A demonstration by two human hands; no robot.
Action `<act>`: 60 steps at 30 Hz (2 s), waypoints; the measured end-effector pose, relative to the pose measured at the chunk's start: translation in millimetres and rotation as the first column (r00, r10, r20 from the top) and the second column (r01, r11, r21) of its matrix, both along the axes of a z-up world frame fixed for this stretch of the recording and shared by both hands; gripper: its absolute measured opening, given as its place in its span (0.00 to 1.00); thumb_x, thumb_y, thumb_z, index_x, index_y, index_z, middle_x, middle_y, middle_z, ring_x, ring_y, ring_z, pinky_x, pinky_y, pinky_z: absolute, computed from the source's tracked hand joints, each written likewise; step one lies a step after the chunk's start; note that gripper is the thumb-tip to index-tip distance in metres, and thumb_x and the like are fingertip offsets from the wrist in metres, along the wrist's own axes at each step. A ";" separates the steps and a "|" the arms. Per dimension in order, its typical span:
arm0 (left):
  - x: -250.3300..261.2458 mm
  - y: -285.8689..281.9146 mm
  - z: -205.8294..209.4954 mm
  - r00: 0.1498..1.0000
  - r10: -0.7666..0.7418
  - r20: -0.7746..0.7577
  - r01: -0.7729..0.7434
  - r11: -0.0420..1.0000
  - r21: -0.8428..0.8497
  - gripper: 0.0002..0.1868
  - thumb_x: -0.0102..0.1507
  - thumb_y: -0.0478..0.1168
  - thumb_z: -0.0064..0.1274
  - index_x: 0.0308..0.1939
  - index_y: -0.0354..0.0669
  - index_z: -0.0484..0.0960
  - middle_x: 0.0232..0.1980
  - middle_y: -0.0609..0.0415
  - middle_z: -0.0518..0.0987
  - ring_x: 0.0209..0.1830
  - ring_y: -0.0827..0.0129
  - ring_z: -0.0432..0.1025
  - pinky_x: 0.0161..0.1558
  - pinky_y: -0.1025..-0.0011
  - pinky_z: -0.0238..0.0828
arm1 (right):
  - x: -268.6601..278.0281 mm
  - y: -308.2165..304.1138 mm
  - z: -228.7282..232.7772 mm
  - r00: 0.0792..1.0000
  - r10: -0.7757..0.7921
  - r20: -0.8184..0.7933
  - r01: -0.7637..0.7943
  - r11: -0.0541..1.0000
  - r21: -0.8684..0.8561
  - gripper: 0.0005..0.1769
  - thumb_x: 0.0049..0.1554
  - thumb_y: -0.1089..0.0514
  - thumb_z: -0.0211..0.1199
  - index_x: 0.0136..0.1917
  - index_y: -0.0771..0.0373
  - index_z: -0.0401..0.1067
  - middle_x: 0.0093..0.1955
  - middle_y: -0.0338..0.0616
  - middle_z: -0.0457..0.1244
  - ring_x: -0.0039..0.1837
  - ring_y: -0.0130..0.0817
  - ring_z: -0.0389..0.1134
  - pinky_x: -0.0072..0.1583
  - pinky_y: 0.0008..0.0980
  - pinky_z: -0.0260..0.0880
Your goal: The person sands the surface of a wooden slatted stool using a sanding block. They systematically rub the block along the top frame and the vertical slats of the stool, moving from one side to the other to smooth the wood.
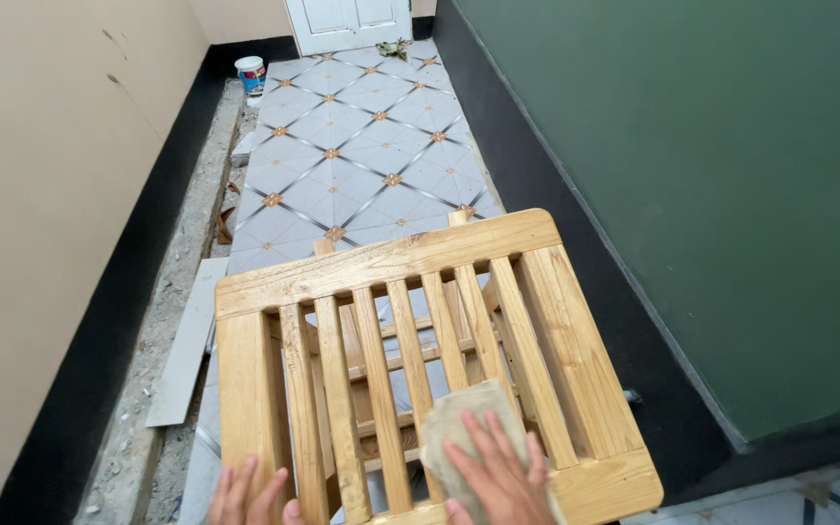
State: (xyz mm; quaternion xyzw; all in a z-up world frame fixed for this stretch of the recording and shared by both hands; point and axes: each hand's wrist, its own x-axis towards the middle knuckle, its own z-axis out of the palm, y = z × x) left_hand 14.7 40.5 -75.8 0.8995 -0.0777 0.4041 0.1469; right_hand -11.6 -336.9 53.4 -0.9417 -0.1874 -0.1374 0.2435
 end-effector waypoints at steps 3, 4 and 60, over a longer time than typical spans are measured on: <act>21.7 21.6 -22.2 0.975 -0.215 0.061 0.207 0.972 0.113 0.21 0.64 0.55 0.50 0.54 0.49 0.81 0.65 0.45 0.73 0.67 0.45 0.68 0.66 0.46 0.66 | -5.1 -23.9 31.3 0.972 0.162 -0.170 -0.040 0.828 0.560 0.21 0.62 0.52 0.61 0.66 0.59 0.77 0.84 0.52 0.50 0.89 0.53 0.35 0.76 0.64 0.13; 28.9 29.3 -26.1 0.952 -0.299 0.071 0.283 0.944 0.170 0.23 0.64 0.56 0.49 0.55 0.49 0.80 0.65 0.45 0.73 0.68 0.45 0.67 0.66 0.46 0.65 | -0.2 -42.6 44.0 0.991 -0.002 -0.133 0.081 0.804 0.589 0.24 0.62 0.51 0.58 0.69 0.60 0.72 0.82 0.51 0.53 0.87 0.49 0.39 0.78 0.60 0.23; 14.0 -141.7 123.8 0.959 0.119 -0.259 -0.057 0.970 0.234 0.33 0.68 0.57 0.29 0.77 0.57 0.56 0.82 0.44 0.47 0.82 0.44 0.38 0.73 0.33 0.21 | 31.3 -94.3 59.1 0.920 -0.365 0.143 0.364 0.931 0.035 0.19 0.56 0.50 0.57 0.54 0.61 0.79 0.77 0.47 0.56 0.80 0.42 0.52 0.77 0.53 0.42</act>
